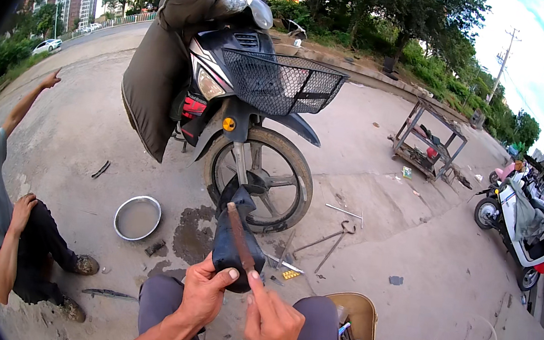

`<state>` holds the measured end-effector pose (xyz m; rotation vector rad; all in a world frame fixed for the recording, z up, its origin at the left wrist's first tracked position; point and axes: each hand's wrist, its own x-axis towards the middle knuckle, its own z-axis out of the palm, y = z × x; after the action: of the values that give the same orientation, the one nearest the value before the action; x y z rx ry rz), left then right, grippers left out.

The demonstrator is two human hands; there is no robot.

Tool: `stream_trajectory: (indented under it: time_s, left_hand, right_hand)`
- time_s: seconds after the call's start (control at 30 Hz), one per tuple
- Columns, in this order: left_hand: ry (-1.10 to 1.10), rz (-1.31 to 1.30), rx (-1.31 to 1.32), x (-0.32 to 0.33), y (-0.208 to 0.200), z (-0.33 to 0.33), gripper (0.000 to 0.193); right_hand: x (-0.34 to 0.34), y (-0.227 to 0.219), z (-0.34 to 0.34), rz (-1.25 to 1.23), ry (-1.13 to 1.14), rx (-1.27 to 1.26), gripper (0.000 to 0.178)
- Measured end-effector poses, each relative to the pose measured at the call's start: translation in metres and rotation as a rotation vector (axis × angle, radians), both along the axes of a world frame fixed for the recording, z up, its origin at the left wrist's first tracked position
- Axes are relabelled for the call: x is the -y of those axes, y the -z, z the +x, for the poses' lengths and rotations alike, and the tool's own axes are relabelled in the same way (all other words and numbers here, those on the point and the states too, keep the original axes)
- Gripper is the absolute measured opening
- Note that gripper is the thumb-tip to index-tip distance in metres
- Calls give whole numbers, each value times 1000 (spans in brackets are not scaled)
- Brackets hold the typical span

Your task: The person scrapes an inner tube with a rasp, applies a patch from a repair kit, and presses it into place by hand while seated outside near a motorcycle.

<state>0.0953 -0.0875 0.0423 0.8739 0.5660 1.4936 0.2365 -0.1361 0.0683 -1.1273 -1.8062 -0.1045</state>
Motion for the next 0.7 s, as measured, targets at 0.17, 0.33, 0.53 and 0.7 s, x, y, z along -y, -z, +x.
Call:
stream_trajectory:
  time_s: [0.17, 0.33, 0.53, 0.7]
  left_hand:
    - [4, 47, 6, -4, -2, 6, 19]
    - [-13, 7, -28, -1, -1, 5, 20]
    - [-6, 70, -41, -2, -4, 5, 18]
    - [-6, 72, -59, -3, 0, 1, 19]
  right_hand:
    - [38, 17, 2, 6, 36, -40, 43]
    - [7, 2, -7, -54, 72, 54, 44]
    - [44, 32, 7, 7, 82, 43, 44]
    - [1, 11, -5, 18, 64, -31, 49]
